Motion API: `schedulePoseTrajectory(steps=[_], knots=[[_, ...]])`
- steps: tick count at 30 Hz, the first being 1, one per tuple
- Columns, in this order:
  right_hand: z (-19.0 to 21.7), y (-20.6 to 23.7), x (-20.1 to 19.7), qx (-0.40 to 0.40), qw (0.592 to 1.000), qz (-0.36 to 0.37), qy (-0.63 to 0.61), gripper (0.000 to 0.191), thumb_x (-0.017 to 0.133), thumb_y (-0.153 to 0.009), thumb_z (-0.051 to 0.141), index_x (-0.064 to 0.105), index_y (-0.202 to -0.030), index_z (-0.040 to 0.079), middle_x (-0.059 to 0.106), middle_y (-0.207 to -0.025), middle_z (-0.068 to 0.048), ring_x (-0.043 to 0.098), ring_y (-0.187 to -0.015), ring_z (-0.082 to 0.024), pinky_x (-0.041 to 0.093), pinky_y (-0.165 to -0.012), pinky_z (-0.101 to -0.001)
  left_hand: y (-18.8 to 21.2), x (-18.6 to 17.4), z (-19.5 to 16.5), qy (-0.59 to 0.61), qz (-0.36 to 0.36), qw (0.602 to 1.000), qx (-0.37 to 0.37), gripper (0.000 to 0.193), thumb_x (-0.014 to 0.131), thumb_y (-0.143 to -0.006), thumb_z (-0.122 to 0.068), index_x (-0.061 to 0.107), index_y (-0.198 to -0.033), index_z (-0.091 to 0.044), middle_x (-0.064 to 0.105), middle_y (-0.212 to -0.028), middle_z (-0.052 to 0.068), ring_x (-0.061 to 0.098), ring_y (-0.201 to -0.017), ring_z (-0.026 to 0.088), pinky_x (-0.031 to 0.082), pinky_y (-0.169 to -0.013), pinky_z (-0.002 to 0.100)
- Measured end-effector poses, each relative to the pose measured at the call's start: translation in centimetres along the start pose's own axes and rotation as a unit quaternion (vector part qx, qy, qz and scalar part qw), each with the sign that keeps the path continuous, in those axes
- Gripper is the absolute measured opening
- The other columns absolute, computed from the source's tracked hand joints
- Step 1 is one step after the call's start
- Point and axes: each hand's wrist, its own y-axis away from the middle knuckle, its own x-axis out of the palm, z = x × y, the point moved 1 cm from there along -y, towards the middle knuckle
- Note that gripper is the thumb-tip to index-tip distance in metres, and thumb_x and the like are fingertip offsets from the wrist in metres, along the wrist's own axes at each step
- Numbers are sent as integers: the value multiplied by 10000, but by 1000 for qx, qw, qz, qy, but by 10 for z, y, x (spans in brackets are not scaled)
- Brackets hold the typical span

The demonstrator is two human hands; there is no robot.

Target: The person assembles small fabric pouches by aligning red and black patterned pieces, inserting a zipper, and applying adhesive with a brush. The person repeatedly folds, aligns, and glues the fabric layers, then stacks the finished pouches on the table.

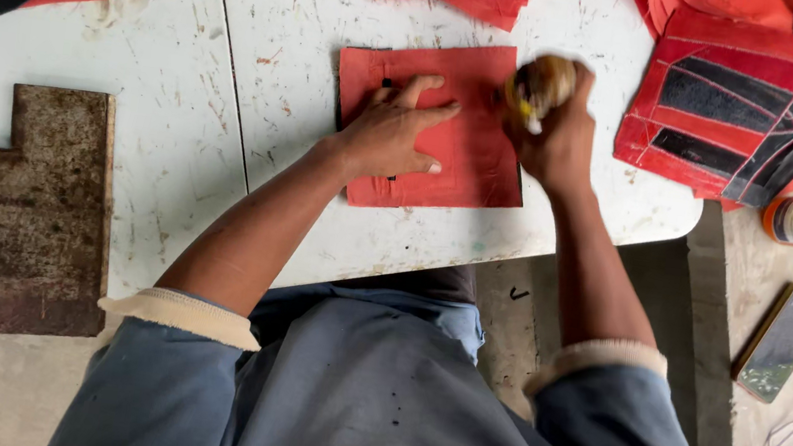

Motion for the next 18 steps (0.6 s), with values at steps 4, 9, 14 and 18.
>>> schedulePoseTrajectory(steps=[4, 9, 14, 18], knots=[[-16, -60, 13, -58, 997, 27, -47, 746, 888, -972, 125, 335, -1469, 58, 744, -1222, -180, 783, -1105, -373, 635, -915, -413, -1, 2, 2, 11, -2, 1000, -10, 881, 845, -767, -405, 469, -1536, -202, 201, -1645, 130, 317, -1483, 334, 210, -1220, 528], [23, 14, -5, -38, 997, 67, 3, 780, 877, -916, 134, 316, -1448, 24, 717, -1205, -201, 739, -1044, -395, 596, -820, -414, -2, 10, 9, 15, -4, 1000, -21, 871, 827, -779, -417, 462, -1543, -210, 191, -1654, 128, 326, -1478, 309, 201, -1229, 526], [55, 144, -30, 94, 993, 76, -5, 779, 886, -857, 145, 363, -1424, 34, 706, -1200, -179, 741, -1088, -299, 583, -919, -382, 9, 15, -1, -32, -57, 998, 15, 849, 829, -827, -485, 471, -1536, -186, 216, -1629, 158, 319, -1492, 339, 216, -1195, 574], [16, 178, -45, 138, 969, -13, -205, 893, 768, -921, 34, 241, -1642, 58, 539, -1449, -131, 588, -1301, -225, 540, -1097, -408, 48, 12, -24, 32, -105, 994, 22, 1020, 864, -710, -554, 446, -1554, -162, 260, -1618, 189, 355, -1462, 416, 337, -1177, 524]])
